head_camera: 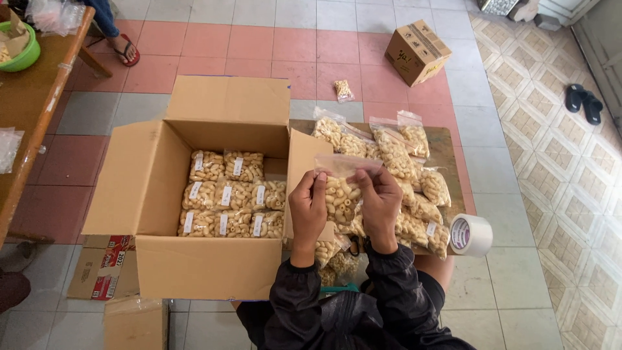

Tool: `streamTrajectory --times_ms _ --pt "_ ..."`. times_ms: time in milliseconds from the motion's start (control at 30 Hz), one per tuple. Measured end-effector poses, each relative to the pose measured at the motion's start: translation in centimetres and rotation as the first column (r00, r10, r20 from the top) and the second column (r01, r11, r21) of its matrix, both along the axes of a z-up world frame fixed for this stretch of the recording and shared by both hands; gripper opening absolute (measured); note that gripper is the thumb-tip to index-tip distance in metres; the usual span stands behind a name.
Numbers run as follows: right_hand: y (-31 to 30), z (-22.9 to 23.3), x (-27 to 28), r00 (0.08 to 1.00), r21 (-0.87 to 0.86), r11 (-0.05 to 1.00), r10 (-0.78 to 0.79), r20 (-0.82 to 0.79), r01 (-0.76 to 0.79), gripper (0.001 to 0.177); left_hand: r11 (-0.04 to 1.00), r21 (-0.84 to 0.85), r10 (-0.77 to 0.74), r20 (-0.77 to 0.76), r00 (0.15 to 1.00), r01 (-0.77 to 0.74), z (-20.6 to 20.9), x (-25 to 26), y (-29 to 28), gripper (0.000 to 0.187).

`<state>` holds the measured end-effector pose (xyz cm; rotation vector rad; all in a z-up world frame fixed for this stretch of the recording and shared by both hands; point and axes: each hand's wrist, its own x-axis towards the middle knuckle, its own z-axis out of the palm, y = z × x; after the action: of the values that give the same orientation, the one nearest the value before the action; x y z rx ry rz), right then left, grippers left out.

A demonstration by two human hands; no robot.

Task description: Packing small plastic bags of nuts into a cardboard box while inspecting the seals.

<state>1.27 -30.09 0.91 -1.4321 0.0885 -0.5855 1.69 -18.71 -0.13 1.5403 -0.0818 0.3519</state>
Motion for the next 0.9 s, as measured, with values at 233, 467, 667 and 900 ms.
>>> streamTrajectory --times_ms 233,467,667,900 --pt "-0.4 1.1 -0.6 0.999 0.064 0.996 -0.054 -0.005 0.054 0.017 0.995 0.095 0.006 0.023 1.0 -0.008 0.1 -1.1 -0.1 0.025" --pt "-1.4 -1.4 0.1 0.999 0.089 0.996 -0.025 0.021 0.023 0.012 0.996 0.089 -0.011 -0.002 1.0 0.011 -0.1 -1.5 -0.1 0.025" --pt "-1.2 -1.9 0.4 0.994 0.277 0.958 0.055 0.096 -0.08 0.012 0.993 0.121 -0.015 0.034 0.999 0.011 -0.3 -1.3 0.0 0.024" --pt "-1.2 -3.6 0.7 0.995 0.232 0.97 0.048 0.085 -0.067 0.014 0.975 0.21 -0.1 0.11 0.989 0.075 0.8 -1.2 0.0 0.026"
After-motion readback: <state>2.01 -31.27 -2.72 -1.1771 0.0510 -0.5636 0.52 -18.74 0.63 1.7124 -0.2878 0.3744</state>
